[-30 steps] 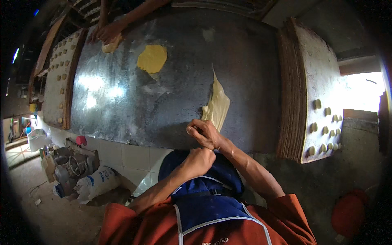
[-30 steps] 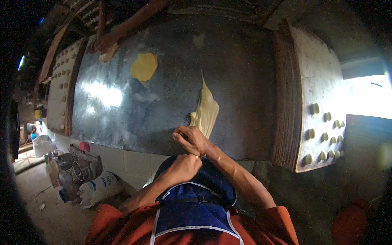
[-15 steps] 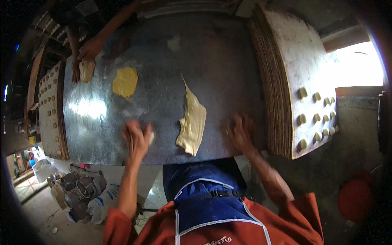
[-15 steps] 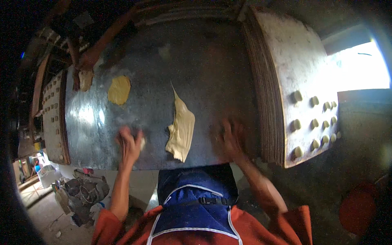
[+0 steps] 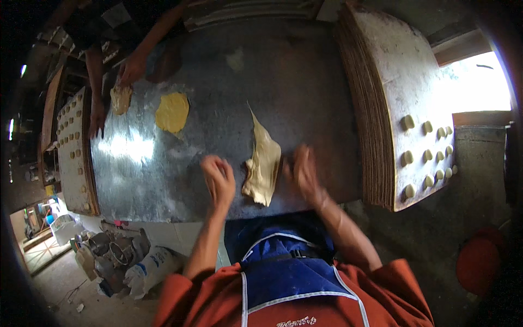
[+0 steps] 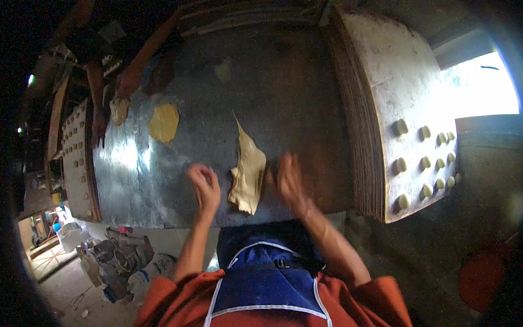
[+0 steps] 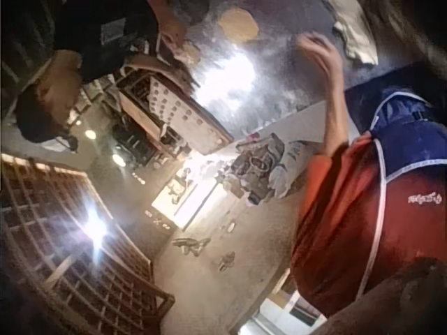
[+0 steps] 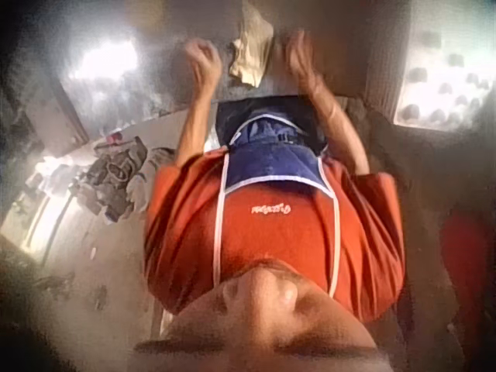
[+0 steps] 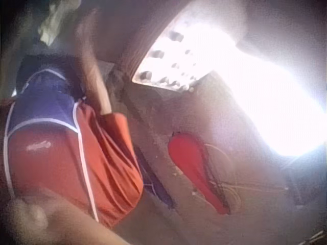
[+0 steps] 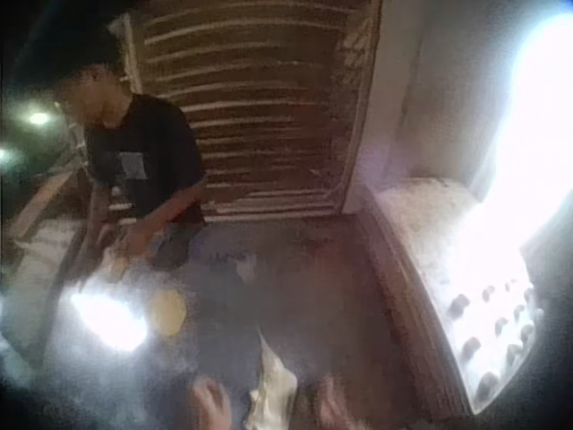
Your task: The person repeatedly tears small pieces from a large dough sheet on a metal table, rolls each piece into a ball, and places them on a wooden tray. The person then carries the tray to a rack and stacks it with other trays.
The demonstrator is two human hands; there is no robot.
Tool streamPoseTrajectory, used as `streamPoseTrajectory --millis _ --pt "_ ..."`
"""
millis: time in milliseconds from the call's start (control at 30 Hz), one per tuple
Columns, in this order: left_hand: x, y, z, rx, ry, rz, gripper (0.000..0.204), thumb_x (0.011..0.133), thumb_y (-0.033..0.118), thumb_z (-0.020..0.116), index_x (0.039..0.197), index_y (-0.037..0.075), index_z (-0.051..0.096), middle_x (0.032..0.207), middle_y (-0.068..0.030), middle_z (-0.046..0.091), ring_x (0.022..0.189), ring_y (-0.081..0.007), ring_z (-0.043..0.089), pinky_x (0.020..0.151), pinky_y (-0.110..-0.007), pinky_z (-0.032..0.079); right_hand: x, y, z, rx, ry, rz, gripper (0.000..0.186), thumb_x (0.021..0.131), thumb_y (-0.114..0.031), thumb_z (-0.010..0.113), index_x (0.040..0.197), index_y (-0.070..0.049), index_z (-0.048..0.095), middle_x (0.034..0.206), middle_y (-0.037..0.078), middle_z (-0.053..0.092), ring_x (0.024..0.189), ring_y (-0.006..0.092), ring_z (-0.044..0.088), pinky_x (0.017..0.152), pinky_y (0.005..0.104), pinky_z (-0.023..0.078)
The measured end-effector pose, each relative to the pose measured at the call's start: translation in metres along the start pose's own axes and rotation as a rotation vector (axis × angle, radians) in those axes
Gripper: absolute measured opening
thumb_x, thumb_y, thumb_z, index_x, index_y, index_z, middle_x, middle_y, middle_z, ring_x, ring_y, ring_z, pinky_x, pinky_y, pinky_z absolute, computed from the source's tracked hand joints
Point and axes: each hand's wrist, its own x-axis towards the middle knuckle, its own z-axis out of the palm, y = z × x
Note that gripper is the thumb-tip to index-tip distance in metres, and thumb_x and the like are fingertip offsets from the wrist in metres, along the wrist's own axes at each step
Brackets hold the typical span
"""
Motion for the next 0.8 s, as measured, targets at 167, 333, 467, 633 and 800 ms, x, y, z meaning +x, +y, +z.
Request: streamPoseTrajectory --millis 167,333,467,633,800 --pt "-0.008 -0.034 -0.052 0.092 -0.173 0.132 0.023 0.098 0.002 0.063 0.101 0.004 0.041 0.090 -0.0123 0.049 0.078 -0.0274 0.052 0.072 -0.039 0.045 -0.045 0.074 -0.015 0.459 -0.369 0.520 0.030 0.092 -0.013 0.071 0.117 -0.002 0.061 0.101 0.021 0.062 0.098 0.0379 0.060 0.088 0.0493 0.051" --pt "-0.011 -0.031 -0.032 -0.037 -0.133 -0.098 0.026 0.094 0.003 0.070 0.107 0.003 0.046 0.098 -0.0144 0.056 0.088 -0.0303 0.057 0.080 -0.042 0.047 0.009 0.026 0.003 -0.165 -0.152 0.005 0.036 0.087 -0.003 0.072 0.122 -0.003 0.060 0.097 0.019 0.066 0.094 0.0366 0.064 0.087 0.0513 0.051" --pt "-0.016 -0.019 -0.083 0.051 -0.315 0.080 0.041 0.095 0.004 0.070 0.128 0.004 0.046 0.117 -0.0192 0.064 0.108 -0.0296 0.065 0.093 -0.040 0.052 0.006 -0.013 -0.069 0.262 -0.175 0.327 0.029 0.088 -0.001 0.068 0.117 0.001 0.066 0.101 0.017 0.069 0.089 0.0326 0.068 0.082 0.0470 0.055" --pt "0.001 0.060 -0.077 -0.917 -0.312 -0.610 0.045 0.094 0.003 0.073 0.131 0.003 0.047 0.110 -0.0120 0.068 0.099 -0.0178 0.068 0.087 -0.030 0.058 0.054 -0.064 -0.088 1.063 -0.502 0.488 0.025 0.101 -0.014 0.068 0.117 0.005 0.073 0.106 0.010 0.068 0.097 0.0185 0.068 0.086 0.0336 0.056" --pt "-0.001 0.099 -0.076 -1.002 -0.423 -0.574 0.030 0.096 0.000 0.069 0.123 0.001 0.058 0.109 -0.0106 0.067 0.101 -0.0132 0.066 0.085 -0.027 0.056 0.083 -0.106 -0.118 1.084 -0.530 0.388 0.033 0.091 -0.020 0.081 0.114 0.002 0.074 0.101 0.012 0.072 0.094 0.0199 0.070 0.085 0.0338 0.056"
